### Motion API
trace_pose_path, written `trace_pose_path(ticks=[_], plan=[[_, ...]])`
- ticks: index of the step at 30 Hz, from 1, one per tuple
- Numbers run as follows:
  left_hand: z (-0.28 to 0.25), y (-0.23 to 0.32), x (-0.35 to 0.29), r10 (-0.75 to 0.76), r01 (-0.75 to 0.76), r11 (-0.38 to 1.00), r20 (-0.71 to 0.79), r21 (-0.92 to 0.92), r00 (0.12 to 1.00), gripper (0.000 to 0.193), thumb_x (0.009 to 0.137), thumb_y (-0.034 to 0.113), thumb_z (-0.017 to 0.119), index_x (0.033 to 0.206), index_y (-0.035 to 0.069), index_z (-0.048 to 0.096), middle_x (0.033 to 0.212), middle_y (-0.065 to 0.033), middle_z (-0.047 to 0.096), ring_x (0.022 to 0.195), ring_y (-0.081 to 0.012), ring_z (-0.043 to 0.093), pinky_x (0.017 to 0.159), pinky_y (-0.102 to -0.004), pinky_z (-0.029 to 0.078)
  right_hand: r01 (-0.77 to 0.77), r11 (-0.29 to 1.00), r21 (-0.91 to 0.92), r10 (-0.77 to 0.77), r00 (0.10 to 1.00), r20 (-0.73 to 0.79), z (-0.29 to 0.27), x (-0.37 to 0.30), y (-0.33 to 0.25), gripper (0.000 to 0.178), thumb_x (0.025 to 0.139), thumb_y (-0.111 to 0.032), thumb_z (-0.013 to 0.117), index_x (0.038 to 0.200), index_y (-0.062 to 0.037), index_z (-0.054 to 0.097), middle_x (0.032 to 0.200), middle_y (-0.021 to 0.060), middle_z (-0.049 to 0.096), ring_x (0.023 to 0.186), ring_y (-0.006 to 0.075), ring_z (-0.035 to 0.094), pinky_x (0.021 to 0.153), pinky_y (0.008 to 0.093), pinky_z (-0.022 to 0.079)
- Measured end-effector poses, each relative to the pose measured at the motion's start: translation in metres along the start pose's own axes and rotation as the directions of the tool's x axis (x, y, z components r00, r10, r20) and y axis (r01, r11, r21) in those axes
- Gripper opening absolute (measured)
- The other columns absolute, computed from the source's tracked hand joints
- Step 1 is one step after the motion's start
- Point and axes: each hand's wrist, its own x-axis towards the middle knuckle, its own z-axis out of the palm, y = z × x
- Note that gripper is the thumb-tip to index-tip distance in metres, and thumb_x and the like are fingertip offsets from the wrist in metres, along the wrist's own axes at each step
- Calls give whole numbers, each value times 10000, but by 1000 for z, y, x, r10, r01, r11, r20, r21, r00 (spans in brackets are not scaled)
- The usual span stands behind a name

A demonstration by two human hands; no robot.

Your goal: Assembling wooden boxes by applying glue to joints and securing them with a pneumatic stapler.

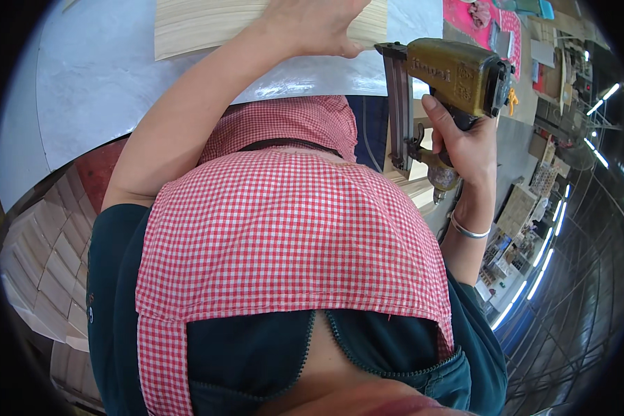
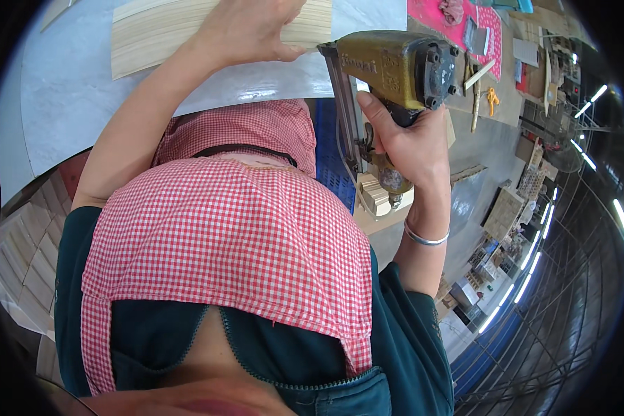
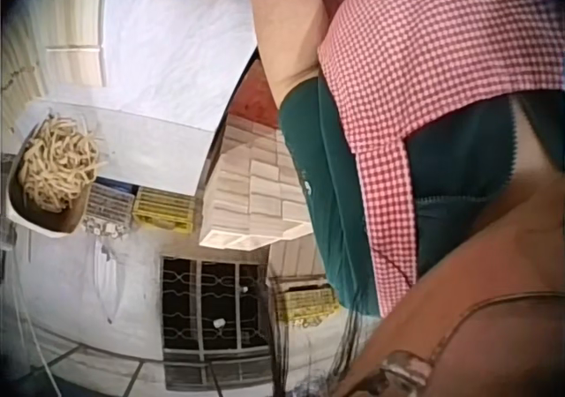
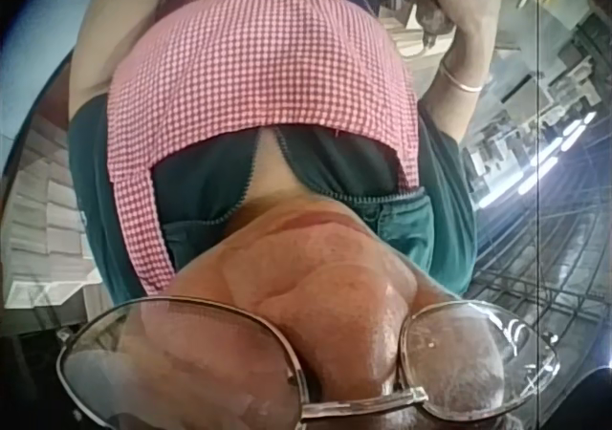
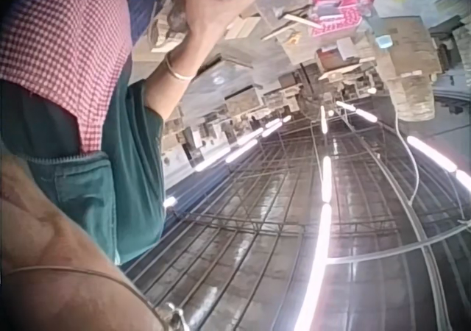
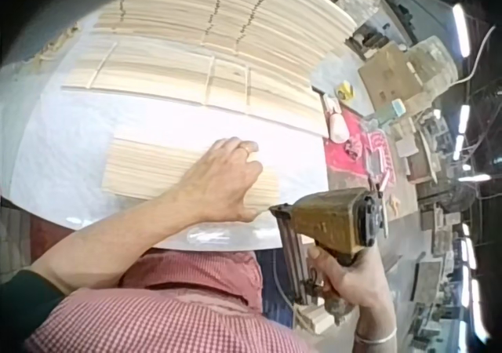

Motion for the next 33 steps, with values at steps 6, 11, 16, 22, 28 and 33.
trace_pose_path(ticks=[6,11,16,22,28,33], plan=[[-4,5,-2,-26,30,994,-35,105,999,503,698,369,814,983,-28,695,1282,-246,579,1189,-364,519,1072,-457,394,9,1000,30,-8,999,-36,2,7,-6,143,900,-120,753,868,-4,676,549,1,572,404,87,475,391,222,353],[-8,11,-6,-67,68,993,-10,100,998,482,700,362,809,967,-24,697,1284,-245,579,1188,-362,519,1074,-458,393,30,1000,3,-30,998,-60,1,19,-4,135,907,-116,743,879,0,679,544,2,569,395,88,470,387,221,352],[-8,9,-5,-68,69,992,-13,105,998,473,701,358,806,962,-22,699,1295,-247,576,1195,-362,517,1076,-456,391,40,999,21,-38,997,-66,2,24,-10,133,911,-116,737,899,5,684,543,4,571,394,88,473,386,218,354],[-6,5,-3,-35,40,989,-37,139,999,465,701,355,803,959,-19,701,1315,-253,570,1208,-364,514,1080,-451,389,34,999,6,-34,999,-39,2,29,-10,136,912,-118,737,920,8,687,547,5,573,396,89,480,386,216,362],[-4,5,-2,-47,52,993,-43,108,998,464,696,348,805,963,-18,704,1325,-256,567,1218,-366,511,1084,-449,387,3,999,39,-2,1000,-17,0,30,-14,139,911,-124,740,919,6,690,547,7,571,397,90,485,386,216,366],[-12,13,-4,-100,97,992,32,83,994,468,693,345,808,968,-19,706,1331,-257,564,1224,-367,508,1091,-448,381,-2,1000,22,2,1000,27,-9,38,-14,176,919,-169,756,942,-12,679,567,7,562,416,85,465,397,209,366]])
